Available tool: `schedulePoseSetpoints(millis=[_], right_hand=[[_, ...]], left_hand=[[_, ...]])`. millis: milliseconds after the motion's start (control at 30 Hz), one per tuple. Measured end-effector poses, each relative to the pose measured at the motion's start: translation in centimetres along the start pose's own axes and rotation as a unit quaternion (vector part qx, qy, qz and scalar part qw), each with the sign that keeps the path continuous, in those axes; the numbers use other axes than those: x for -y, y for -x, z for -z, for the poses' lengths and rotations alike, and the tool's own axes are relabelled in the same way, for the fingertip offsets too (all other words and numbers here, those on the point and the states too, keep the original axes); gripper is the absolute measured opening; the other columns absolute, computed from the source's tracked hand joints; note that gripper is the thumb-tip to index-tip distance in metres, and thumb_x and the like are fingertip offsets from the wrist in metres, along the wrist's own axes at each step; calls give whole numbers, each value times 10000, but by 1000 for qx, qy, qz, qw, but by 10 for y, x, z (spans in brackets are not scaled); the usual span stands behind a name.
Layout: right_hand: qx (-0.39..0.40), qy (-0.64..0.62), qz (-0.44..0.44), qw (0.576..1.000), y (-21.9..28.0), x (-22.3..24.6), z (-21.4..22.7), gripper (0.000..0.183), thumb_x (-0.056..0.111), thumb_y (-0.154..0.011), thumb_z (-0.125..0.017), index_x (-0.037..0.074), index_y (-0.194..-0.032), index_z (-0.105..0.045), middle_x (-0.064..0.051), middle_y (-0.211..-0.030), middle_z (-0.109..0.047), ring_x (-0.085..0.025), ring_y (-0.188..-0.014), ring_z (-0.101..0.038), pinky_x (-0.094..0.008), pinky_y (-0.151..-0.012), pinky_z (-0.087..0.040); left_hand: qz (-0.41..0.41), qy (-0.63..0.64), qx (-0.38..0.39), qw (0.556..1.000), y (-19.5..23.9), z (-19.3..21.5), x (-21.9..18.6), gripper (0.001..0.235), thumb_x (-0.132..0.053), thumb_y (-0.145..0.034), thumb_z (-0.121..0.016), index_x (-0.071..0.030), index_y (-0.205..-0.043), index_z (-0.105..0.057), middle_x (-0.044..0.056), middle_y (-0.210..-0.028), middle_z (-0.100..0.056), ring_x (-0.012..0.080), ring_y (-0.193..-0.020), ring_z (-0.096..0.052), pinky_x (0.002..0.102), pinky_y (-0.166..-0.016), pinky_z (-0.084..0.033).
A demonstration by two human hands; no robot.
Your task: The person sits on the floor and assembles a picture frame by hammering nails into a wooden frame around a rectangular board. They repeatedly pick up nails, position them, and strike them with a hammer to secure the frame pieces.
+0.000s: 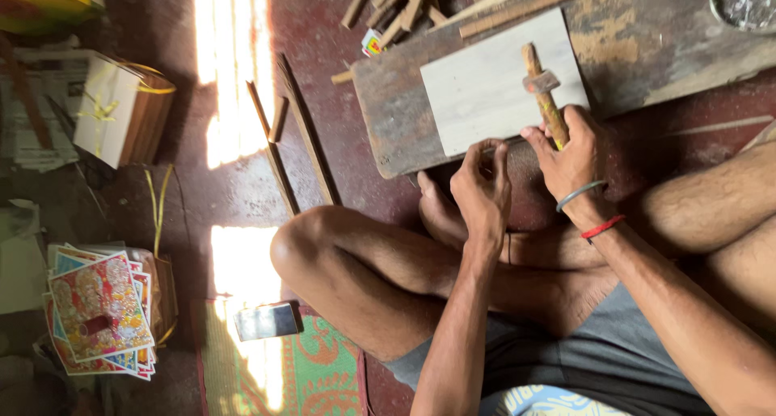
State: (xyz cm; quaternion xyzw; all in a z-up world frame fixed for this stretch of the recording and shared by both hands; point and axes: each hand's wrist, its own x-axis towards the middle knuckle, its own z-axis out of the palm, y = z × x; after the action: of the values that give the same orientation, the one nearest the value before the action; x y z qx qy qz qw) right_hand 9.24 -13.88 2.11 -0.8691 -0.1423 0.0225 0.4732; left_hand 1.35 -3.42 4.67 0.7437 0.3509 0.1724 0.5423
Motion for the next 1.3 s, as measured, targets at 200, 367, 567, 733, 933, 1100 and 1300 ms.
schedulePoseSetpoints(millis=[200, 367, 567, 733, 933, 1100, 1300], right_hand=[[-2, -28, 9, 1000, 1, -5, -1, 351, 160, -963, -849, -7, -923, -543, -105, -851, -629, -210, -758, -625, -369, -690, -505], [-4, 18, 15, 1000, 1, -4, -2, 378, 161, -979, -858, -29, -908, -539, -140, -837, -606, -282, -742, -588, -410, -685, -475], [-8, 30, 52, 998, -1, 0, 0, 347, 143, -971, -856, -23, -919, -556, -135, -863, -612, -282, -757, -607, -407, -682, -474], [-8, 28, 45, 999, 1, 3, 0, 342, 131, -959, -856, -21, -909, -555, -126, -852, -601, -269, -740, -604, -400, -667, -469], [-13, 28, 51, 998, 1, 1, 0, 340, 126, -970, -853, -22, -907, -553, -118, -851, -596, -253, -742, -590, -396, -669, -465], [2, 24, 43, 999, 0, 0, 0, 344, 140, -976, -847, -21, -898, -553, -103, -836, -585, -229, -731, -582, -383, -656, -461], [-1, 32, 47, 998, -1, 4, 0, 352, 131, -978, -848, -20, -889, -543, -109, -835, -573, -242, -724, -567, -393, -657, -459]], left_hand=[[23, 6, 21, 1000, -10, -10, 0, 185, -178, -982, -708, -39, -1100, -741, 40, -591, -640, 52, -471, -473, 259, -434, -333], [-27, -19, 13, 999, -16, -13, 4, 191, -173, -976, -729, -43, -1113, -751, 65, -567, -613, 71, -474, -465, 268, -453, -345], [5, 6, 33, 999, -13, -17, 11, 175, -163, -970, -736, -40, -1092, -766, 74, -601, -644, 80, -514, -493, 258, -481, -391], [-20, 135, 5, 991, -11, -27, 24, 185, -154, -994, -735, -39, -1136, -767, -5, -777, -727, 30, -653, -606, 210, -600, -484], [54, 176, 3, 983, -9, -35, 37, 213, -152, -973, -742, -43, -1150, -791, -41, -646, -615, 10, -569, -472, 190, -522, -369], [43, 169, 7, 985, -13, -32, 39, 199, -152, -972, -740, -60, -1143, -785, -51, -681, -659, 8, -566, -489, 191, -513, -377], [48, 188, 28, 981, -14, -30, 38, 202, -140, -969, -748, -47, -1144, -789, -45, -602, -593, 15, -545, -478, 191, -518, -376]])
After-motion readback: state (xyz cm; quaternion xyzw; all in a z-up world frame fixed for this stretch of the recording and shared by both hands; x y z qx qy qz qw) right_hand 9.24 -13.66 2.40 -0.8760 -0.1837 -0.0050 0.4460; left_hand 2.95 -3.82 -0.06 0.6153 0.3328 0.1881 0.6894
